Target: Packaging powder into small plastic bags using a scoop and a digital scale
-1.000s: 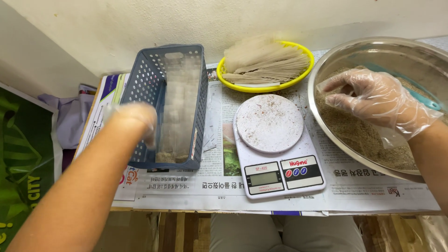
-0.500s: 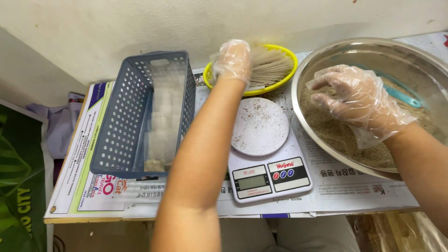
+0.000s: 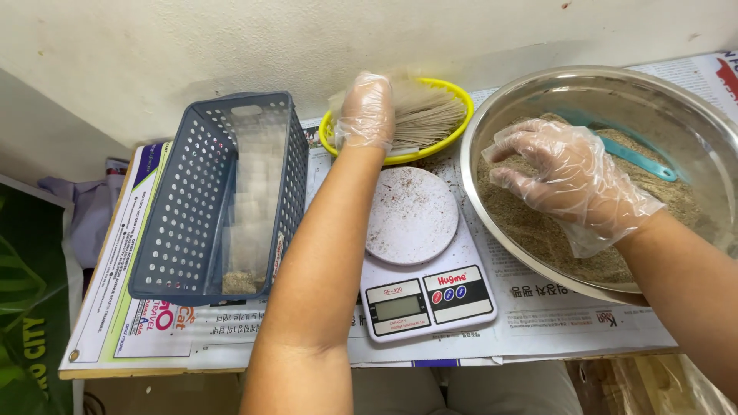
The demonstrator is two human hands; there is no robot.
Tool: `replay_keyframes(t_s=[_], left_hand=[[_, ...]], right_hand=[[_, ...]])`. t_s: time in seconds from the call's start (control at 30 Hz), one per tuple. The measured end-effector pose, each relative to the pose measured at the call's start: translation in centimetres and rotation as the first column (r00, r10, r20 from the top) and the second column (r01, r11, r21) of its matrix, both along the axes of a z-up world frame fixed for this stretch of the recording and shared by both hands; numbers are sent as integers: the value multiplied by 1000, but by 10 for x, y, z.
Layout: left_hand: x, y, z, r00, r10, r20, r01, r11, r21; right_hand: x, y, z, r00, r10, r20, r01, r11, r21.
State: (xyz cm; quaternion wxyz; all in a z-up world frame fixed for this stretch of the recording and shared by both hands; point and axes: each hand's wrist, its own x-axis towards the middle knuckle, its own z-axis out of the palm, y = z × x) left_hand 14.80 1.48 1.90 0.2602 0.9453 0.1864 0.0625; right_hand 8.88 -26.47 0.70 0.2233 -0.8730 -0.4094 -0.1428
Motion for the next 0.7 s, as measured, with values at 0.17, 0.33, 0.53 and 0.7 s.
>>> replay_keyframes(t_s=[0.17, 0.33, 0.53, 0.7], left_hand=[[2, 2, 10, 996, 73, 50, -65, 988, -137], [-8, 10, 18, 987, 135, 88, -109, 963, -248], [-16, 6, 8, 978, 194, 77, -161, 937, -310], [24, 20, -30, 985, 174, 0, -174, 983, -58]], right_hand=[[-6, 5, 8, 976, -155, -153, 148, 988, -53], [0, 1, -2, 984, -133, -117, 131, 991, -26], [-1, 5, -2, 982, -154, -113, 146, 987, -73], [-1, 6, -2, 975, -180, -129, 171, 982, -75]])
